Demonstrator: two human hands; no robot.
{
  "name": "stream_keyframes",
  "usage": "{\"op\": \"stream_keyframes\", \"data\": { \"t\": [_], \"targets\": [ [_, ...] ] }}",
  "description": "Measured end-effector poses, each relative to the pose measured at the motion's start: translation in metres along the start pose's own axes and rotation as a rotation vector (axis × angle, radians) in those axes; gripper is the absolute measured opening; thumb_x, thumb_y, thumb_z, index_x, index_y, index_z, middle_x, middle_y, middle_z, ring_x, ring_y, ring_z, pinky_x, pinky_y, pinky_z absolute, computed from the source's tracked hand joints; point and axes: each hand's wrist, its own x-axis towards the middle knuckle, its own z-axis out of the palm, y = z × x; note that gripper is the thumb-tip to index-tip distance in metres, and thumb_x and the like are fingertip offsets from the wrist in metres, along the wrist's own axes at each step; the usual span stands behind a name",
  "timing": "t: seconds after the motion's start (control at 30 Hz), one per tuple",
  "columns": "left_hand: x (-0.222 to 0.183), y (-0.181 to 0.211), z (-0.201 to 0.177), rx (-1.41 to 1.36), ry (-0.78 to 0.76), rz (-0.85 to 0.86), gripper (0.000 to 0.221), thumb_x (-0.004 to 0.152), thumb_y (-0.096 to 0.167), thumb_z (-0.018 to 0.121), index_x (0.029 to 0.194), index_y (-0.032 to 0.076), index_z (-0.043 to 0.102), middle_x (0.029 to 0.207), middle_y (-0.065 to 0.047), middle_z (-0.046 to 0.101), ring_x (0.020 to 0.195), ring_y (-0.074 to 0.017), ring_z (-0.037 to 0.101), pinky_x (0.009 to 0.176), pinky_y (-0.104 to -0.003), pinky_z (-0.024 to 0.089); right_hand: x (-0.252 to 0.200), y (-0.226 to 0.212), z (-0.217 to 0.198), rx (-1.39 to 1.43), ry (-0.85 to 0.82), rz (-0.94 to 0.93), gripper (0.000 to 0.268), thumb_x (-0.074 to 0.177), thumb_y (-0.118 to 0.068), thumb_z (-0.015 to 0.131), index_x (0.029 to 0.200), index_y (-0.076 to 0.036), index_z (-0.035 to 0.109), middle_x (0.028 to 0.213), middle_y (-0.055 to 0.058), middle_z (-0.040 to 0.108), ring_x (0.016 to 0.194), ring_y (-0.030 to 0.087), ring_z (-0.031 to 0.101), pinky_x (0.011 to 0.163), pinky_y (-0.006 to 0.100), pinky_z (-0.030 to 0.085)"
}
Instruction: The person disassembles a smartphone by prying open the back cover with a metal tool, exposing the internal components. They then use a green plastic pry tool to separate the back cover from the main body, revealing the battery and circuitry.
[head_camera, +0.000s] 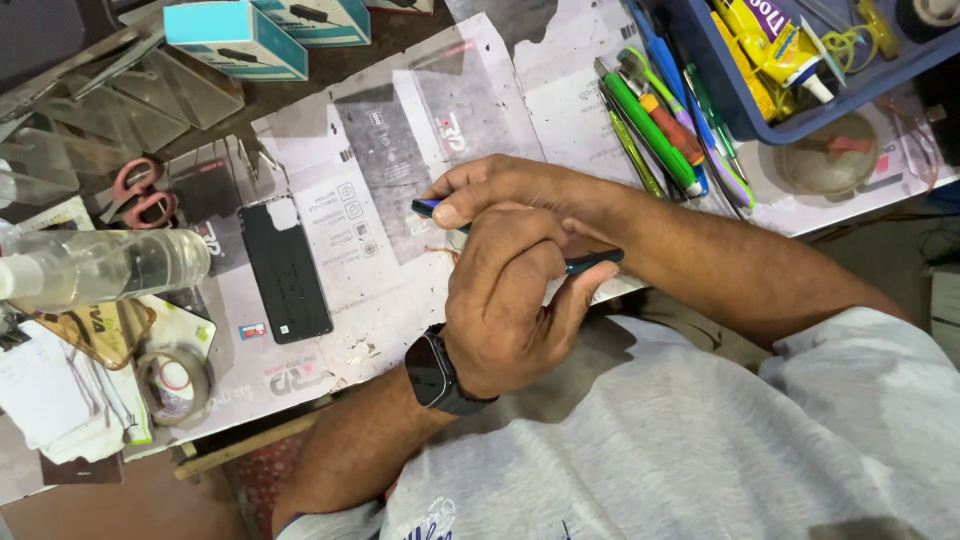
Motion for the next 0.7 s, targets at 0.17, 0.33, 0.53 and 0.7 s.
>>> {"op": "stream_keyframes", "data": {
  "t": [0.17,0.33,0.53,0.7],
  "targets": [
    [0.000,0.001,-0.005,0.014,-0.039,0.032,0.033,0.088,0.001,0.088,0.099,-0.006,0.058,0.108,-0.017,0.057,0.096,-0.0319,0.062,0.083,-0.042,0.056,0.006,-0.004,-0.001,-0.105,0.062,0.012,0.064,0.076,-0.034,0.079,0.128,0.000,0.065,0.105,0.011,0.068,0.097,0.016,0.066,0.083,0.029,0.054],
    [0.002,-0.001,-0.011,0.082,-0.116,0.070,0.030,0.090,0.002,0.086,0.102,-0.007,0.060,0.110,-0.016,0.057,0.096,-0.0330,0.062,0.079,-0.041,0.056,0.013,0.001,-0.006,-0.122,0.074,0.023,0.065,0.075,-0.034,0.081,0.127,0.000,0.067,0.105,0.010,0.069,0.098,0.016,0.065,0.085,0.030,0.052],
    [0.009,-0.004,-0.017,0.133,-0.193,0.164,0.027,0.096,-0.001,0.085,0.105,-0.011,0.062,0.115,-0.020,0.057,0.093,-0.0315,0.063,0.078,-0.043,0.054,0.020,0.009,-0.015,-0.119,0.059,0.016,0.064,0.076,-0.035,0.082,0.126,0.001,0.067,0.105,0.009,0.070,0.098,0.015,0.065,0.086,0.029,0.052],
    [0.014,0.000,-0.021,0.138,-0.270,0.205,0.023,0.096,-0.002,0.082,0.107,-0.011,0.064,0.117,-0.020,0.059,0.098,-0.0320,0.062,0.080,-0.044,0.054,0.025,0.011,-0.019,-0.123,0.077,0.007,0.062,0.075,-0.034,0.083,0.125,-0.001,0.067,0.104,0.007,0.071,0.096,0.013,0.064,0.084,0.027,0.052]
  ]
}}
